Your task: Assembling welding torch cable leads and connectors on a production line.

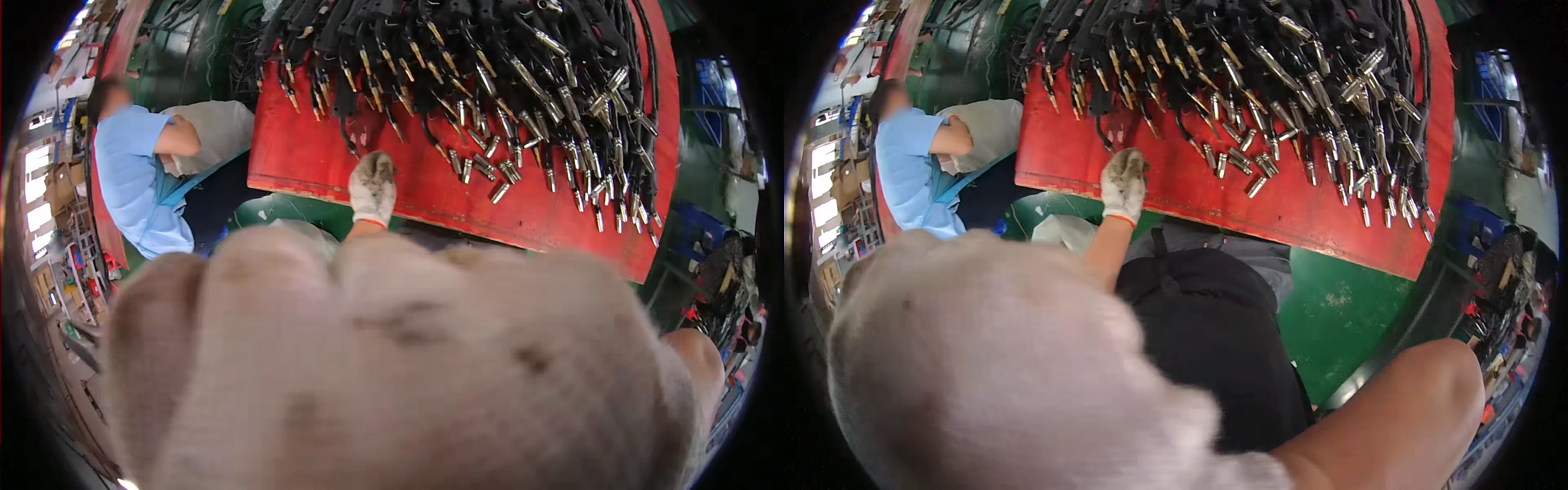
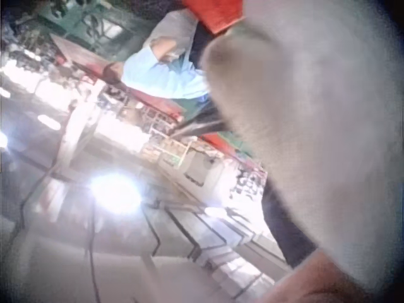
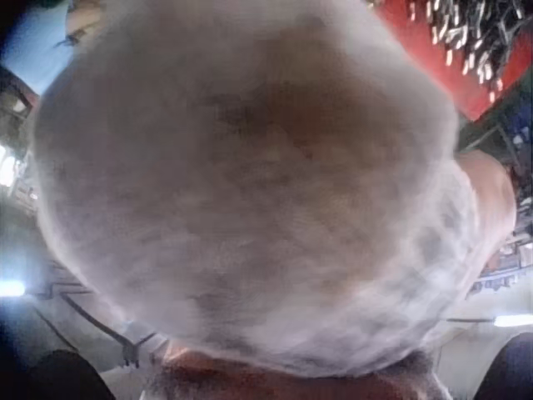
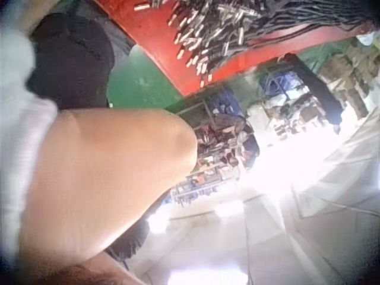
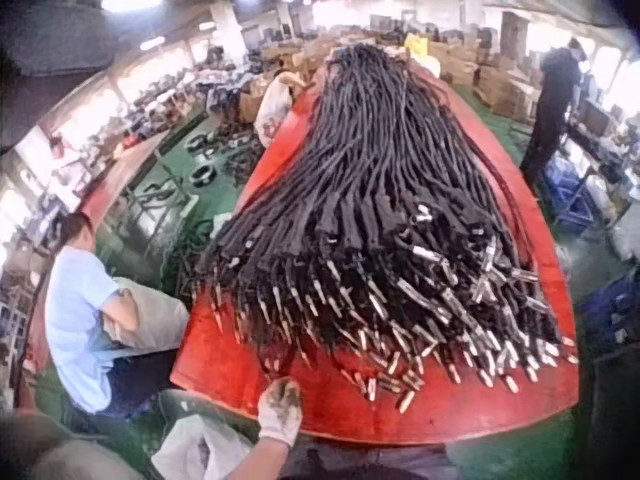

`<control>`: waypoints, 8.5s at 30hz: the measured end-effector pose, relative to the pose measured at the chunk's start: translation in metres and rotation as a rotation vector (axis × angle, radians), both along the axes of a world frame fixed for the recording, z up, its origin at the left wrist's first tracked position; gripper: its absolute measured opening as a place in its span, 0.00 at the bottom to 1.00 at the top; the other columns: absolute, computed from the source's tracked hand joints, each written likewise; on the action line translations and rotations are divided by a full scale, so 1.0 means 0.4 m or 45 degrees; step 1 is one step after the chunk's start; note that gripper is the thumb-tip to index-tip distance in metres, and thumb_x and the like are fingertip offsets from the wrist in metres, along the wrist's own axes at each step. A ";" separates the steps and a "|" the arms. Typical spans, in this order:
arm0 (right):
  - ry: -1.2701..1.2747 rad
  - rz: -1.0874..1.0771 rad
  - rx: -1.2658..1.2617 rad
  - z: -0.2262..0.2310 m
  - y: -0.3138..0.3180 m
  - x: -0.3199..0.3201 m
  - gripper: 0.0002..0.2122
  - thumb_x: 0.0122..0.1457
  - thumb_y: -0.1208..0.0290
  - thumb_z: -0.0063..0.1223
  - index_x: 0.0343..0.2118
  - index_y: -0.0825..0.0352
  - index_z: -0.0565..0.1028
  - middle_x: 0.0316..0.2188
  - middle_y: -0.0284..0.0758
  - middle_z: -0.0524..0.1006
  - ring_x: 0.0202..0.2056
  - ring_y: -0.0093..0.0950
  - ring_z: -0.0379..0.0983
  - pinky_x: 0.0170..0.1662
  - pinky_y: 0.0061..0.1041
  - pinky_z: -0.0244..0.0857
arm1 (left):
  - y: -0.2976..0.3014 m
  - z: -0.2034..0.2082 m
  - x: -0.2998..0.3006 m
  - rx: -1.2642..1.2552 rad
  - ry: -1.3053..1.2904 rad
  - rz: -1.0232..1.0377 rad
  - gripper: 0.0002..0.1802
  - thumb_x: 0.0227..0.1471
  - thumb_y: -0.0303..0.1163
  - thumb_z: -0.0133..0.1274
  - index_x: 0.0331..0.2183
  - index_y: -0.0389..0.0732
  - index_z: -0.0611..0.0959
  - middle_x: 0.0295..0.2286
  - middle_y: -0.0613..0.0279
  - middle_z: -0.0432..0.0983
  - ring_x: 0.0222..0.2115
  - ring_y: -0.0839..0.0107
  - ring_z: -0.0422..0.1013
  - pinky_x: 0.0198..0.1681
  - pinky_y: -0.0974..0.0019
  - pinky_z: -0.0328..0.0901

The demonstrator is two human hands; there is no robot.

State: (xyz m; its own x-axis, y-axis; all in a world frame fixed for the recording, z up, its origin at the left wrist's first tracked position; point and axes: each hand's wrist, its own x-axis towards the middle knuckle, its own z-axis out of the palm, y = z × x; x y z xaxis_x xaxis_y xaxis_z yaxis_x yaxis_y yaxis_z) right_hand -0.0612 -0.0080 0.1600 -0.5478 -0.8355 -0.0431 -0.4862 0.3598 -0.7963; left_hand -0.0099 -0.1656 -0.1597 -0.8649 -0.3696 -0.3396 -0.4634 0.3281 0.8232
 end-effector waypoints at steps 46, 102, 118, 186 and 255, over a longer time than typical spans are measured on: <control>-0.798 -0.909 0.662 -0.678 0.247 -0.057 0.21 0.59 0.60 0.51 0.49 0.71 0.74 0.47 0.54 0.78 0.52 0.48 0.73 0.55 0.41 0.66 | 0.140 -0.027 -0.180 0.037 0.207 -0.478 0.13 0.60 0.37 0.50 0.37 0.37 0.82 0.26 0.53 0.79 0.26 0.60 0.76 0.33 0.60 0.69; -0.591 -1.251 0.265 -0.738 0.243 0.000 0.17 0.63 0.61 0.45 0.48 0.69 0.71 0.39 0.57 0.79 0.46 0.54 0.75 0.50 0.48 0.68 | 0.157 0.062 -0.291 -0.139 0.262 -0.695 0.15 0.63 0.37 0.50 0.41 0.36 0.83 0.25 0.64 0.77 0.20 0.77 0.69 0.23 0.71 0.64; -0.467 -0.881 0.497 -0.672 0.219 0.019 0.12 0.65 0.69 0.39 0.45 0.69 0.71 0.39 0.51 0.78 0.44 0.44 0.78 0.47 0.40 0.70 | 0.180 -0.071 -0.402 -0.279 -0.314 -0.901 0.09 0.58 0.29 0.49 0.33 0.36 0.83 0.37 0.56 0.83 0.35 0.61 0.79 0.43 0.59 0.73; -0.696 -0.962 0.636 -0.719 0.217 -0.088 0.28 0.58 0.59 0.48 0.59 0.69 0.69 0.55 0.55 0.73 0.57 0.49 0.70 0.60 0.41 0.62 | 0.146 0.047 -0.238 -0.948 0.266 -1.151 0.24 0.52 0.34 0.51 0.53 0.53 0.75 0.32 0.52 0.81 0.33 0.51 0.79 0.37 0.47 0.71; -0.609 -0.934 0.996 -0.702 0.119 -0.080 0.24 0.58 0.60 0.45 0.54 0.68 0.73 0.54 0.55 0.73 0.57 0.49 0.71 0.60 0.41 0.63 | 0.120 0.036 -0.248 -0.923 0.207 -1.207 0.22 0.54 0.32 0.46 0.51 0.46 0.77 0.36 0.52 0.82 0.39 0.52 0.79 0.41 0.47 0.70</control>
State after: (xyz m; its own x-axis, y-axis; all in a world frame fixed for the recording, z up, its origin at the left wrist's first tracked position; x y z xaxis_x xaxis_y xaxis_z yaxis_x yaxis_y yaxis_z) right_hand -0.0934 0.0396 -0.1210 -0.6758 0.0190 -0.7368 0.3298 0.9018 -0.2792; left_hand -0.1090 -0.1178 -0.1452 -0.9094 0.3762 -0.1775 0.3041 0.8925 0.3332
